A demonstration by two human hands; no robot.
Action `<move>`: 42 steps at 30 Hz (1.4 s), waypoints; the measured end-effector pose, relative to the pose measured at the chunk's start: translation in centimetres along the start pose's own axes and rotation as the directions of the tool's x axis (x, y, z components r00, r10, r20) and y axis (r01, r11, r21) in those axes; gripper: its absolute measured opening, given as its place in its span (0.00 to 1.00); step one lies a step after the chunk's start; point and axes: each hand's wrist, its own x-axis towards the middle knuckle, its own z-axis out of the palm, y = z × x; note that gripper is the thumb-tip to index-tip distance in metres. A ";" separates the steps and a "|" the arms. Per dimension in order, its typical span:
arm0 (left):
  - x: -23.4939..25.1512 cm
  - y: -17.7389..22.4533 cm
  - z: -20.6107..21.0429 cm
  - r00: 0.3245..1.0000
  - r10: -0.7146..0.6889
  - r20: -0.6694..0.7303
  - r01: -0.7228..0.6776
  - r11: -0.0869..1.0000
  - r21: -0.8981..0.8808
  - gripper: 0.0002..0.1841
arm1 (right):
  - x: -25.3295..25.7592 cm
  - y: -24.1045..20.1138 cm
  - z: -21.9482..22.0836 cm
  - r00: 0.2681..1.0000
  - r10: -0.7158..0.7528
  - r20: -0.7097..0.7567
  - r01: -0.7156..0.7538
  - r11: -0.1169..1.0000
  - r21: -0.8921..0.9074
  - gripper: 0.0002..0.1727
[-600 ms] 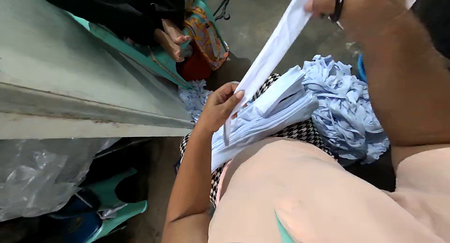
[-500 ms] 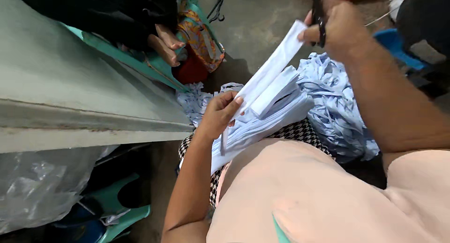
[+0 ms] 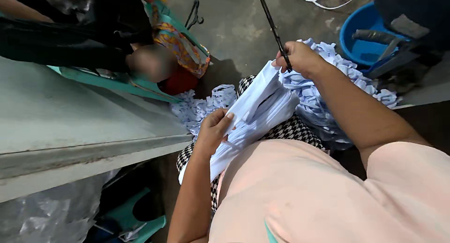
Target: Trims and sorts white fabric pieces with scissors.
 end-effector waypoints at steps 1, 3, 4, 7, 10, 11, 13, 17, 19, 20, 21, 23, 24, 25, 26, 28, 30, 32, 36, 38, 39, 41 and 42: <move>0.0 -0.1 0.0 1.000 -0.002 -0.004 0.002 1.000 -0.001 0.09 | 0.1 0.1 0.0 1.000 0.008 -0.002 -0.008 1.000 0.015 0.17; -0.1 -0.1 0.0 1.000 -0.004 -0.009 0.004 1.000 -0.001 0.09 | 0.3 0.2 0.1 1.000 0.020 -0.009 -0.019 1.000 0.022 0.16; -0.1 -0.2 0.0 1.000 -0.005 -0.010 0.005 1.000 0.001 0.09 | 0.4 0.2 0.0 1.000 0.019 -0.013 -0.019 1.000 0.018 0.17; -0.4 -0.1 -0.1 1.000 0.003 -0.019 -0.003 1.000 -0.001 0.10 | 0.8 0.3 -0.1 1.000 0.006 -0.008 -0.006 1.000 -0.008 0.17; -0.6 -0.1 -0.2 0.999 0.016 -0.032 -0.016 1.000 -0.015 0.10 | 0.8 0.1 -0.1 1.000 0.000 0.007 0.000 1.000 -0.031 0.17; -0.6 -0.2 -0.3 0.999 0.017 -0.033 -0.018 1.000 -0.020 0.10 | 0.8 0.0 -0.1 1.000 -0.002 0.013 0.003 0.999 -0.040 0.17; -0.7 -0.3 -0.4 0.999 0.023 -0.037 -0.024 0.999 -0.032 0.09 | 0.8 0.0 0.0 1.000 -0.006 0.019 0.007 0.998 -0.065 0.18; -0.8 -0.7 -0.6 0.999 0.024 -0.039 -0.026 0.999 -0.044 0.10 | 0.9 0.0 0.1 1.000 -0.006 0.028 0.009 0.995 -0.103 0.18; -0.8 -0.9 -0.7 0.999 0.020 -0.043 -0.022 0.999 -0.047 0.10 | 0.9 0.1 0.2 0.999 -0.003 0.033 0.006 0.993 -0.117 0.18; -0.8 -1.1 -0.7 0.999 0.018 -0.046 -0.020 0.999 -0.047 0.10 | 0.9 0.1 0.3 0.999 0.001 0.034 0.004 0.992 -0.123 0.18; -0.7 -1.3 -0.7 0.999 0.015 -0.050 -0.017 0.999 -0.041 0.10 | 0.9 0.1 0.4 0.999 0.002 0.033 0.002 0.992 -0.128 0.18; -0.5 -1.8 -0.7 0.998 -0.001 -0.062 0.000 1.000 -0.020 0.10 | 1.0 0.1 0.5 0.999 0.003 0.035 0.002 0.990 -0.142 0.18; -0.4 -2.0 -0.6 0.998 -0.014 -0.065 0.014 1.000 -0.011 0.10 | 1.0 0.1 0.5 0.999 0.002 0.036 0.003 0.989 -0.149 0.18; -0.3 -2.1 -0.5 0.997 -0.030 -0.066 0.030 1.000 -0.004 0.10 | 1.1 0.1 0.5 0.999 0.003 0.036 0.003 0.988 -0.156 0.19; -0.2 -2.3 -0.4 0.997 -0.046 -0.067 0.046 0.999 0.007 0.10 | 1.2 0.2 0.5 0.999 0.004 0.037 0.002 0.986 -0.166 0.19; 0.0 -2.8 -0.3 0.995 -0.068 -0.067 0.071 0.997 0.032 0.10 | 1.4 0.4 0.6 1.000 0.000 0.028 0.005 0.980 -0.200 0.20; 0.2 -3.4 -0.2 0.995 -0.077 -0.065 0.080 0.995 0.052 0.10 | 1.2 0.3 0.5 0.999 -0.033 0.004 0.032 0.962 -0.270 0.21; 0.4 -4.2 -0.3 0.994 -0.087 -0.067 0.091 0.995 0.048 0.10 | 0.1 -0.6 0.3 0.994 -0.108 -0.026 0.092 0.929 -0.358 0.22; 0.4 -5.1 -0.4 0.994 -0.100 -0.042 0.100 0.995 0.005 0.11 | -4.8 -2.9 0.1 0.939 -0.301 0.165 0.342 0.869 -0.358 0.25; 0.2 -5.1 -0.3 0.995 -0.092 -0.038 0.091 0.996 -0.019 0.11 | -8.4 -4.1 0.4 0.881 -0.233 0.413 0.343 0.914 -0.216 0.20; 0.2 -5.0 -0.3 0.996 -0.085 -0.039 0.085 0.996 -0.019 0.11 | -9.9 -4.2 0.4 0.820 -0.156 0.551 0.289 0.943 -0.163 0.23; 0.1 -4.9 -0.3 0.996 -0.083 -0.042 0.082 0.996 -0.017 0.12 | -11.9 -3.4 0.4 0.637 -0.004 0.771 0.192 0.969 -0.154 0.41; 0.0 -4.8 -0.3 0.996 -0.079 -0.041 0.078 0.997 -0.014 0.12 | -12.8 -2.7 0.3 0.568 0.070 0.820 0.129 0.976 -0.173 0.44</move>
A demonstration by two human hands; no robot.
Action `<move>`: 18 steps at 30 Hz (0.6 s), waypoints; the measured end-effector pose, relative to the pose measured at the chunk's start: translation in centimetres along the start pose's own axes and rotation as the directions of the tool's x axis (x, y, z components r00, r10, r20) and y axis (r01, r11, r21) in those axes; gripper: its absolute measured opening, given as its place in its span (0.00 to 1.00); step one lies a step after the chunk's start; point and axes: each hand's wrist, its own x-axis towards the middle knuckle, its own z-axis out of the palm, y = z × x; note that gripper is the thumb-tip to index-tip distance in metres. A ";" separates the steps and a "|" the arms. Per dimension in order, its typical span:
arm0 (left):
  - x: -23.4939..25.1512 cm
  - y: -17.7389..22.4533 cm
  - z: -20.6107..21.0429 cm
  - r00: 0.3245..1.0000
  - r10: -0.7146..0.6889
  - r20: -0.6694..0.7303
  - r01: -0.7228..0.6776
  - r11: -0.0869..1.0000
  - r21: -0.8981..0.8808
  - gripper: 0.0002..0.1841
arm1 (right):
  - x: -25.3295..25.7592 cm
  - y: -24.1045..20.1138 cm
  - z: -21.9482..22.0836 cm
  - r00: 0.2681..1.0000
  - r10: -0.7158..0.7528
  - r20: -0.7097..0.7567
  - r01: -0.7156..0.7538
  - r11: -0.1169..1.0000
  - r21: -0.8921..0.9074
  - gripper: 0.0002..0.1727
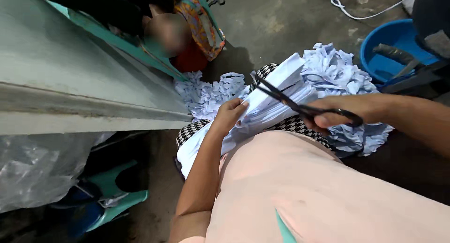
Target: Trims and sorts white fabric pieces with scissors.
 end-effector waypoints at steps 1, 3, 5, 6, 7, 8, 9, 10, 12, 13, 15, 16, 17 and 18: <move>0.0 0.0 0.0 1.000 0.010 -0.001 -0.010 1.000 0.002 0.12 | -0.5 0.7 0.7 0.995 0.054 0.079 -0.057 0.998 0.037 0.43; 0.1 -0.1 0.0 1.000 0.026 -0.012 -0.026 1.000 -0.001 0.13 | -1.0 1.3 1.7 0.970 0.180 0.163 -0.198 0.974 0.105 0.41; 0.3 0.3 -0.1 1.000 0.014 -0.010 -0.014 1.000 -0.006 0.12 | -1.0 1.2 2.4 0.952 0.252 0.177 -0.274 0.954 0.117 0.39; 0.4 0.4 -0.1 1.000 0.006 -0.017 -0.006 1.000 -0.007 0.12 | -0.7 1.2 2.6 0.949 0.268 0.166 -0.289 0.950 0.122 0.38; 0.4 0.5 -0.1 1.000 -0.002 -0.021 0.001 1.000 -0.010 0.12 | -0.3 1.2 2.9 0.953 0.266 0.146 -0.285 0.950 0.127 0.37; 0.4 0.5 0.0 1.000 -0.008 -0.020 0.008 1.000 -0.013 0.12 | 0.2 1.2 3.2 0.960 0.249 0.126 -0.265 0.956 0.130 0.36; 0.4 0.4 0.0 1.000 -0.009 -0.017 0.009 1.000 -0.016 0.12 | 0.8 1.2 3.4 0.967 0.228 0.112 -0.242 0.961 0.131 0.34; 0.4 0.4 0.1 1.000 -0.007 -0.014 0.007 1.000 -0.016 0.12 | 1.3 1.2 3.5 0.973 0.214 0.088 -0.224 0.967 0.124 0.33; 0.5 0.3 0.1 1.000 0.000 -0.006 0.000 1.000 -0.015 0.13 | 2.4 1.1 3.7 0.980 0.190 0.065 -0.197 0.973 0.118 0.33; 0.5 0.2 0.1 1.000 0.003 -0.005 -0.003 1.000 -0.016 0.13 | 2.8 1.0 3.8 0.982 0.182 0.060 -0.188 0.975 0.117 0.34; 0.5 0.3 0.2 1.000 0.007 -0.004 -0.007 1.000 -0.024 0.13 | 3.5 1.1 3.9 0.984 0.175 0.046 -0.179 0.974 0.135 0.34; 0.4 0.3 0.3 1.000 0.009 -0.002 -0.009 1.000 -0.029 0.12 | 3.7 1.4 4.0 0.985 0.172 0.034 -0.175 0.973 0.150 0.35; 0.4 0.3 0.4 1.000 0.011 -0.001 -0.011 0.999 -0.033 0.12 | 3.9 1.6 4.1 0.984 0.174 0.021 -0.176 0.970 0.166 0.36; 0.4 0.2 0.5 1.000 0.014 -0.003 -0.014 0.999 -0.041 0.12 | 4.0 1.6 4.3 0.983 0.183 0.004 -0.181 0.966 0.187 0.34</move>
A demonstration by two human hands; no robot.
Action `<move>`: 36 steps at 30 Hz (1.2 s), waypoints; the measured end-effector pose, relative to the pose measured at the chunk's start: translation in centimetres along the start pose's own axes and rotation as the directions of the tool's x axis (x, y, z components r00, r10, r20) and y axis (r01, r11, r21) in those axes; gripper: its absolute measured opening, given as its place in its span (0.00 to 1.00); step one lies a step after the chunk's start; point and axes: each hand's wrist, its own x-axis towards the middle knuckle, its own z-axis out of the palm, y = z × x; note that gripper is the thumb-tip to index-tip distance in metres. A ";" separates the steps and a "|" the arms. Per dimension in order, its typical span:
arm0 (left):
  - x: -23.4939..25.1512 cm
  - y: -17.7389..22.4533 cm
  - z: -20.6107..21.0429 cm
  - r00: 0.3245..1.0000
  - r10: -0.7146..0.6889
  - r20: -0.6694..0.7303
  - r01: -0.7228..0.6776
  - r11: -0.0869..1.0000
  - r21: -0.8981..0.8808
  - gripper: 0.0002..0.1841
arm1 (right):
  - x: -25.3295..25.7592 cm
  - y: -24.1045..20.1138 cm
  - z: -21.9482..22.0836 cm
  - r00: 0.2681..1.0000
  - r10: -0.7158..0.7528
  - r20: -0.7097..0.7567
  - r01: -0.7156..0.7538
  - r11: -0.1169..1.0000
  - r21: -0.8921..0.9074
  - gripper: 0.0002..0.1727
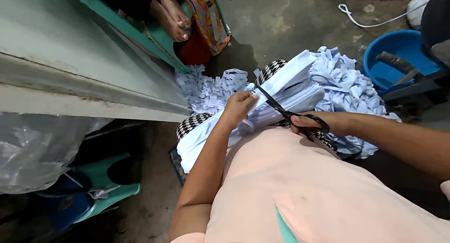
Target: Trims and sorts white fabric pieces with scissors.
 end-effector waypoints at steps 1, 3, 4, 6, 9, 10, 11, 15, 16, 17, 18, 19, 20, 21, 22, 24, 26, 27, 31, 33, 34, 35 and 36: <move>0.0 -0.1 0.1 1.000 0.002 -0.001 -0.002 1.000 -0.010 0.12 | 0.0 -0.2 0.3 1.000 0.007 -0.024 -0.007 1.000 0.020 0.32; 0.1 -0.3 0.2 1.000 0.005 -0.005 -0.005 1.000 -0.008 0.13 | -0.1 -0.2 0.8 0.997 0.016 -0.075 -0.012 0.998 0.059 0.29; 0.1 -0.4 0.2 1.000 0.006 -0.006 -0.006 1.000 0.002 0.13 | -0.2 -0.2 1.1 0.996 0.014 -0.093 -0.007 0.997 0.073 0.26; 0.1 -0.6 0.2 1.000 0.007 -0.007 -0.007 1.000 0.019 0.13 | -0.3 0.1 1.4 0.992 0.005 -0.128 0.007 0.995 0.095 0.23; 0.1 -0.7 0.2 1.000 0.007 -0.018 -0.007 1.000 0.013 0.13 | -0.3 0.5 1.8 0.984 -0.002 -0.178 0.021 0.994 0.103 0.20; 0.1 -0.7 0.2 1.000 0.009 -0.021 -0.009 1.000 0.011 0.13 | -0.3 0.8 1.9 0.982 -0.008 -0.189 0.028 0.995 0.100 0.19; 0.1 -0.7 0.2 1.000 0.012 -0.024 -0.012 1.000 0.008 0.13 | -0.2 1.1 2.0 0.980 -0.014 -0.198 0.033 0.995 0.093 0.18; 0.3 -0.8 0.2 0.999 0.024 -0.027 -0.023 1.000 0.015 0.13 | 0.1 2.6 1.7 0.981 -0.027 -0.194 0.048 0.993 0.107 0.17; 0.3 -0.9 0.1 0.999 0.022 -0.025 -0.022 1.000 0.023 0.13 | 0.1 2.7 1.7 0.979 -0.028 -0.200 0.051 0.993 0.107 0.17; 0.3 -0.9 0.2 1.000 0.018 -0.023 -0.018 0.999 0.032 0.13 | 0.0 2.7 1.7 0.980 -0.025 -0.198 0.046 0.994 0.104 0.17; 0.3 -0.9 0.2 1.000 0.015 -0.022 -0.014 0.999 0.041 0.13 | -0.1 2.4 1.6 0.981 -0.023 -0.192 0.042 0.994 0.097 0.17; 0.3 -0.9 0.2 1.000 0.013 -0.025 -0.011 0.999 0.047 0.13 | -0.1 2.1 1.5 0.983 -0.019 -0.184 0.036 0.995 0.088 0.17; 0.3 -0.8 0.2 1.000 0.011 -0.025 -0.009 0.999 0.052 0.13 | 0.0 1.7 1.4 0.984 -0.012 -0.176 0.027 0.996 0.085 0.17; 0.3 -0.8 0.3 1.000 0.010 -0.023 -0.009 0.998 0.057 0.13 | 0.1 1.2 1.3 0.986 0.000 -0.165 0.014 0.996 0.086 0.16; 0.3 -0.7 0.3 1.000 0.011 -0.019 -0.010 0.999 0.053 0.13 | 0.2 0.8 1.2 0.989 0.016 -0.150 -0.003 0.996 0.088 0.17; 0.2 -0.6 0.3 1.000 0.020 -0.011 -0.019 0.999 0.042 0.13 | 0.7 0.2 1.0 0.990 0.032 -0.140 -0.018 0.995 0.101 0.18; 0.1 -0.6 0.3 1.000 0.026 -0.011 -0.025 0.999 0.043 0.13 | 1.1 0.3 1.0 0.988 0.030 -0.149 -0.016 0.995 0.097 0.19; 0.1 -0.6 0.3 1.000 0.026 -0.014 -0.025 0.999 0.048 0.13 | 1.3 0.5 1.0 0.986 0.029 -0.162 -0.013 0.996 0.094 0.19; 0.4 -0.9 0.3 0.999 0.019 -0.027 -0.018 0.998 0.056 0.13 | 1.4 2.0 1.1 0.975 -0.032 -0.221 0.049 0.996 0.074 0.17; 0.4 -1.1 0.2 0.999 0.029 -0.030 -0.027 0.998 0.054 0.13 | 1.3 2.6 0.9 0.971 -0.066 -0.229 0.071 0.997 0.011 0.17; 0.3 -1.2 0.1 0.999 0.043 -0.029 -0.042 0.998 0.044 0.13 | 1.1 2.5 0.7 0.969 -0.070 -0.239 0.057 0.996 -0.062 0.16; 0.1 -1.2 -0.1 0.998 0.065 -0.026 -0.065 0.998 0.019 0.12 | 0.9 2.2 0.5 0.965 -0.084 -0.250 0.046 0.987 -0.155 0.16; -0.1 -1.1 -0.4 0.996 0.093 -0.019 -0.093 0.996 -0.018 0.12 | 0.7 1.9 0.3 0.958 -0.124 -0.260 0.059 0.968 -0.244 0.17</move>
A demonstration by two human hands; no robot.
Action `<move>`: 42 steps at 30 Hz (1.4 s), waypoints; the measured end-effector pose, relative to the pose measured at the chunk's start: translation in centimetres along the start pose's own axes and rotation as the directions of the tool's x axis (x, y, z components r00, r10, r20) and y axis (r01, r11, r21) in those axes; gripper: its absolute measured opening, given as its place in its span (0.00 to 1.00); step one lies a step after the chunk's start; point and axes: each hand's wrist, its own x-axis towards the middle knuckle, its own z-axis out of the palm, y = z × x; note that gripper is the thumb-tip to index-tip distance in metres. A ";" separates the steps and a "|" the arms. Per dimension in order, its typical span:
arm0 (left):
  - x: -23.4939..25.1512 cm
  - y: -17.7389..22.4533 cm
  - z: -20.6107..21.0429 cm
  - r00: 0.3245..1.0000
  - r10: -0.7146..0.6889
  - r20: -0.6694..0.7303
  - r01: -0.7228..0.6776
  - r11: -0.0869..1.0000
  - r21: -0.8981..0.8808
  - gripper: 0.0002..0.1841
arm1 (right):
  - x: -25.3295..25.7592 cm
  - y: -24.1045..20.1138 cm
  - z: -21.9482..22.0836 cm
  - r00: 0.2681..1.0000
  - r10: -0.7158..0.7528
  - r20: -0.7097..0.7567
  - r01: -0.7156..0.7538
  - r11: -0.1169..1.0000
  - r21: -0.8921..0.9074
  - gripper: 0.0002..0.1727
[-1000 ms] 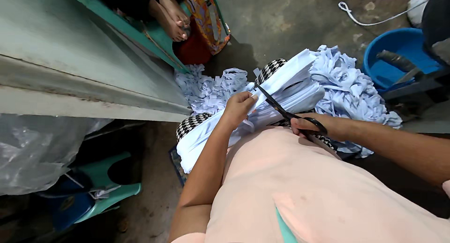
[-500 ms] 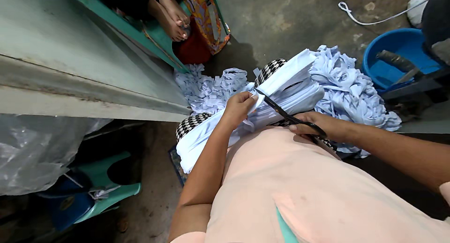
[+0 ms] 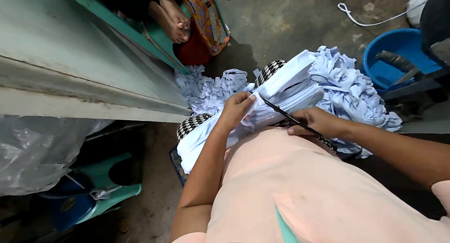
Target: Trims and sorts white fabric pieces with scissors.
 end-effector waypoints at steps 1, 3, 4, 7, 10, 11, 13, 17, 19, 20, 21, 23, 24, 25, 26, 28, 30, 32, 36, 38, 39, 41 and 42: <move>-0.1 0.2 -0.4 0.999 0.038 0.013 -0.037 0.998 -0.053 0.11 | -0.1 -0.2 -0.4 0.997 -0.067 -0.036 0.065 0.996 -0.065 0.18; -0.5 1.1 -1.2 0.989 0.135 0.055 -0.125 0.980 -0.156 0.09 | 0.2 -1.2 -1.4 0.954 -0.244 -0.173 0.211 0.959 -0.187 0.22; -0.6 1.8 -1.6 0.978 0.193 0.077 -0.175 0.966 -0.191 0.09 | 0.5 -2.4 -2.0 0.918 -0.315 -0.241 0.261 0.937 -0.231 0.23; -1.0 4.6 -2.0 0.928 0.352 0.125 -0.323 0.925 -0.200 0.07 | 1.7 -7.2 -3.8 0.827 -0.453 -0.334 0.372 0.885 -0.279 0.24; -0.7 7.1 -1.6 0.886 0.449 0.116 -0.425 0.885 -0.189 0.06 | 3.6 -11.5 -5.2 0.793 -0.519 -0.318 0.445 0.851 -0.279 0.24; -0.5 7.7 -1.4 0.881 0.463 0.101 -0.440 0.878 -0.189 0.06 | 4.1 -12.7 -5.5 0.788 -0.525 -0.323 0.456 0.849 -0.268 0.21; -0.1 8.1 -1.2 0.880 0.467 0.093 -0.441 0.873 -0.209 0.07 | 4.6 -14.3 -6.3 0.786 -0.523 -0.330 0.452 0.850 -0.271 0.17; 0.7 6.9 -0.6 0.900 0.398 0.177 -0.366 0.911 -0.189 0.13 | 4.4 -14.6 -9.2 0.765 -0.524 -0.374 0.410 0.844 -0.345 0.18; 0.9 6.2 -0.2 0.936 0.305 0.175 -0.283 0.949 -0.140 0.11 | 3.9 -13.5 -10.9 0.759 -0.489 -0.429 0.364 0.866 -0.343 0.19; 1.1 5.8 0.0 0.950 0.266 0.162 -0.248 0.961 -0.120 0.09 | 3.8 -12.6 -11.8 0.752 -0.474 -0.458 0.344 0.875 -0.342 0.20; 1.4 5.5 0.3 0.962 0.234 0.143 -0.220 0.969 -0.107 0.08 | 3.6 -11.6 -12.5 0.745 -0.454 -0.490 0.328 0.888 -0.323 0.20; 2.1 5.0 0.8 0.979 0.174 0.109 -0.165 0.983 -0.086 0.07 | 3.5 -9.4 -13.6 0.742 -0.380 -0.552 0.293 0.925 -0.243 0.21; 2.3 5.1 1.1 0.986 0.134 0.099 -0.127 0.989 -0.069 0.07 | 3.6 -8.3 -14.0 0.745 -0.330 -0.580 0.272 0.944 -0.187 0.21; 2.5 5.1 1.4 0.991 0.091 0.094 -0.086 0.995 -0.055 0.08 | 3.9 -7.1 -14.2 0.747 -0.279 -0.604 0.255 0.958 -0.127 0.21; 2.7 5.2 1.7 0.994 0.047 0.097 -0.043 0.998 -0.046 0.10 | 4.2 -6.0 -14.3 0.744 -0.232 -0.627 0.238 0.968 -0.075 0.21; 2.8 5.1 2.2 0.995 -0.032 0.095 0.033 0.999 -0.012 0.12 | 4.8 -4.2 -14.4 0.744 -0.130 -0.656 0.200 0.979 0.032 0.20; 2.8 5.2 2.6 0.993 -0.064 0.095 0.062 0.998 0.031 0.12 | 5.3 -2.9 -14.5 0.759 -0.043 -0.649 0.164 0.978 0.127 0.18; 3.0 5.0 2.8 0.995 -0.058 0.084 0.053 0.997 0.059 0.10 | 5.8 -1.7 -14.5 0.771 0.009 -0.637 0.135 0.975 0.177 0.18; 3.4 4.8 2.9 0.994 -0.069 0.082 0.062 0.994 0.085 0.09 | 6.4 -0.1 -14.5 0.787 0.064 -0.614 0.078 0.976 0.203 0.18; 3.1 4.8 2.8 0.992 -0.105 0.070 0.097 0.989 0.109 0.12 | 6.5 0.5 -14.4 0.799 0.069 -0.597 0.069 0.976 0.206 0.17; 2.8 4.8 2.7 0.990 -0.123 0.068 0.114 0.985 0.128 0.13 | 6.5 0.7 -14.3 0.805 0.072 -0.588 0.067 0.975 0.212 0.17; 2.4 4.7 2.6 0.989 -0.130 0.072 0.119 0.984 0.135 0.14 | 6.6 0.9 -14.1 0.811 0.077 -0.580 0.064 0.973 0.220 0.17; 2.5 4.6 2.5 0.990 -0.124 0.070 0.115 0.986 0.123 0.14 | 6.7 1.0 -14.0 0.814 0.079 -0.575 0.061 0.973 0.221 0.17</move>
